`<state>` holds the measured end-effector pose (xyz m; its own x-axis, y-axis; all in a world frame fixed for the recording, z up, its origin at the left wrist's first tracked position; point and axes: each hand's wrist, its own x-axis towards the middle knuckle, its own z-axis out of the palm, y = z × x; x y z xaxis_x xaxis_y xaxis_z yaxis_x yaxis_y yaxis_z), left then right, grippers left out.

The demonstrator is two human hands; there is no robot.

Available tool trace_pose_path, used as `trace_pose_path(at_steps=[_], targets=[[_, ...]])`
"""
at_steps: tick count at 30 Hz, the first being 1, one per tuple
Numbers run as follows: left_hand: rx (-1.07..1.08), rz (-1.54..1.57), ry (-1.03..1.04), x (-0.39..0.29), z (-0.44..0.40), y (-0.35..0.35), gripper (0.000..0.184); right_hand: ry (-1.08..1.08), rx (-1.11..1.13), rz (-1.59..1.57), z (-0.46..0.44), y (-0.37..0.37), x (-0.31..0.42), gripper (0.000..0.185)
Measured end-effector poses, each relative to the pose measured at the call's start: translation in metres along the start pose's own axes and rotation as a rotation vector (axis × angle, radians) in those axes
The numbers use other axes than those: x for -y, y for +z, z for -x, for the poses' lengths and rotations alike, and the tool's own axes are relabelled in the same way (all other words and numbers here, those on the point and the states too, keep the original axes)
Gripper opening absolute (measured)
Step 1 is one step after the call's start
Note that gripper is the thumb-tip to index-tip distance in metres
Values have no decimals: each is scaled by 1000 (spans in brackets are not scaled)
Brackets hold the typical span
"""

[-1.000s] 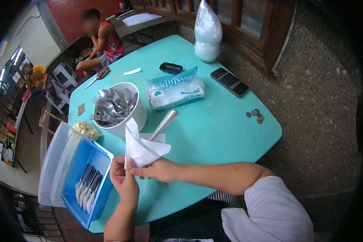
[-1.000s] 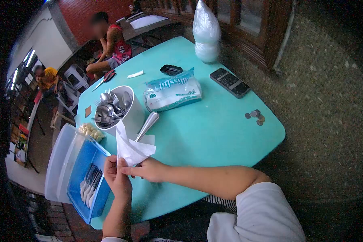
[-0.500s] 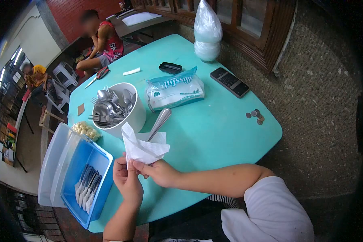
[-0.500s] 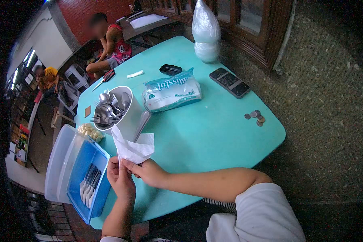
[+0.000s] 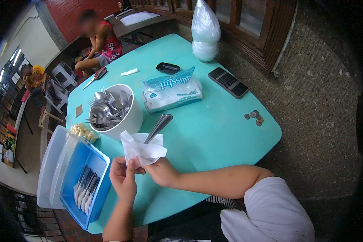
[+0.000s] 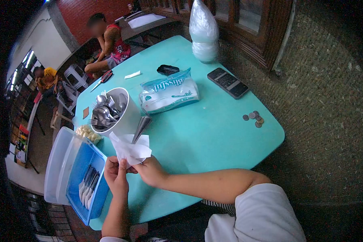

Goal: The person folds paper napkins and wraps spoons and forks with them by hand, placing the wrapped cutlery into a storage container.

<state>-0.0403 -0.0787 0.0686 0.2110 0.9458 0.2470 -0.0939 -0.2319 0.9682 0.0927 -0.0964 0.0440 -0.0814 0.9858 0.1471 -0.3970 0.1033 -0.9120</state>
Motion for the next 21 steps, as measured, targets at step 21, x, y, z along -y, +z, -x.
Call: trace_pose_path(at_steps=[21], targets=[[-26,-40,221,-25,10,-2,17,-183,84,304,14,1,15,27]])
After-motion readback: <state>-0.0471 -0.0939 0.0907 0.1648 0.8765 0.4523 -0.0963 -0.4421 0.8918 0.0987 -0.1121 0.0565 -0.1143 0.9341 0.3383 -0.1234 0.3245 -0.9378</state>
